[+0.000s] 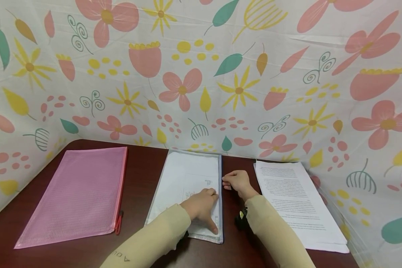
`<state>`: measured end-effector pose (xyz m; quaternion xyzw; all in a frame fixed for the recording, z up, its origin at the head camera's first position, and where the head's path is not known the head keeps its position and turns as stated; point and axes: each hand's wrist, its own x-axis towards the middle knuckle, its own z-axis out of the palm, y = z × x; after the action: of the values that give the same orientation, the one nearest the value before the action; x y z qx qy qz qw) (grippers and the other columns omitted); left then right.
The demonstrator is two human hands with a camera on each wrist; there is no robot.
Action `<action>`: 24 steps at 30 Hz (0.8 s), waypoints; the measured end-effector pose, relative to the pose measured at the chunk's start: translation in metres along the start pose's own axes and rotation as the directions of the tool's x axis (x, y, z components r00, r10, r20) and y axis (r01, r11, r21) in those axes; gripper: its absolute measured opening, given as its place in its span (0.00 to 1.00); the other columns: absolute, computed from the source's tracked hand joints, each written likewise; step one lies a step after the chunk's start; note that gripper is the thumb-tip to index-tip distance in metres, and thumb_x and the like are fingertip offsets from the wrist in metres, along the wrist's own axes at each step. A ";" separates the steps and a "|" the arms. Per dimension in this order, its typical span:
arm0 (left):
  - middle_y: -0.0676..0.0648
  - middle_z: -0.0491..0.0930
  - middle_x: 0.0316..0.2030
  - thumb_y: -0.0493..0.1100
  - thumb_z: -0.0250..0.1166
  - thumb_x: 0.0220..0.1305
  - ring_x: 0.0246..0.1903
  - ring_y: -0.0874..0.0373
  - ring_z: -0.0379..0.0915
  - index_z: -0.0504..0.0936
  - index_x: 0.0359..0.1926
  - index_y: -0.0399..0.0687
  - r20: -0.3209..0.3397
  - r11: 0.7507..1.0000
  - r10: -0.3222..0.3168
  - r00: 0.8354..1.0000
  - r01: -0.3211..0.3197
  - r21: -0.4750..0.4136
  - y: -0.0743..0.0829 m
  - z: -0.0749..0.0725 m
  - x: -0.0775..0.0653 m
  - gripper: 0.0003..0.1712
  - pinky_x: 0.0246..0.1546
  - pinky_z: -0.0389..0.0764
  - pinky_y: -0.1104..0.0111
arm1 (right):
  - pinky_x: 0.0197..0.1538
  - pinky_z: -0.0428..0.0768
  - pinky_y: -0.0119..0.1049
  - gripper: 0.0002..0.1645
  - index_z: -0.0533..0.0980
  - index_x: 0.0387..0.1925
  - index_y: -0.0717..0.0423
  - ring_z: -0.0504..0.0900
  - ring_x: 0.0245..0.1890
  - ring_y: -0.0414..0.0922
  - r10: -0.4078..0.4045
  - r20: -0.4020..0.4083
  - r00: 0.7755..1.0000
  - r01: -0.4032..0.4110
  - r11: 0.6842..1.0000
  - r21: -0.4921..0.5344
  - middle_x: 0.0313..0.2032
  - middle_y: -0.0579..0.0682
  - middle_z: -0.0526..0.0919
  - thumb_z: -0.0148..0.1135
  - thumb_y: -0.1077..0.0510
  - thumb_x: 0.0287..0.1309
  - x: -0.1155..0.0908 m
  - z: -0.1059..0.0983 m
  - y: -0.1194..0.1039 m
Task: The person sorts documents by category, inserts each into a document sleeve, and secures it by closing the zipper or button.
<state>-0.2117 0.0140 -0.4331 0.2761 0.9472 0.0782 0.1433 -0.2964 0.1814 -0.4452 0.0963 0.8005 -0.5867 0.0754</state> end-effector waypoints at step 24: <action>0.48 0.59 0.68 0.73 0.74 0.28 0.68 0.55 0.54 0.62 0.69 0.45 -0.006 0.999 0.019 1.000 -0.019 0.042 0.008 0.003 0.002 0.67 0.63 0.67 0.66 | 0.30 0.84 0.34 0.10 0.79 0.39 0.71 0.83 0.21 0.39 -0.044 -0.084 0.995 0.043 0.999 -0.016 0.30 0.58 0.85 0.62 0.66 0.56 0.014 -0.004 -0.003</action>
<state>-0.2082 0.0222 -0.4346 0.2876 0.9464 0.0608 0.1336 -0.3112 0.1848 -0.4446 0.1031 0.8092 -0.5777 0.0293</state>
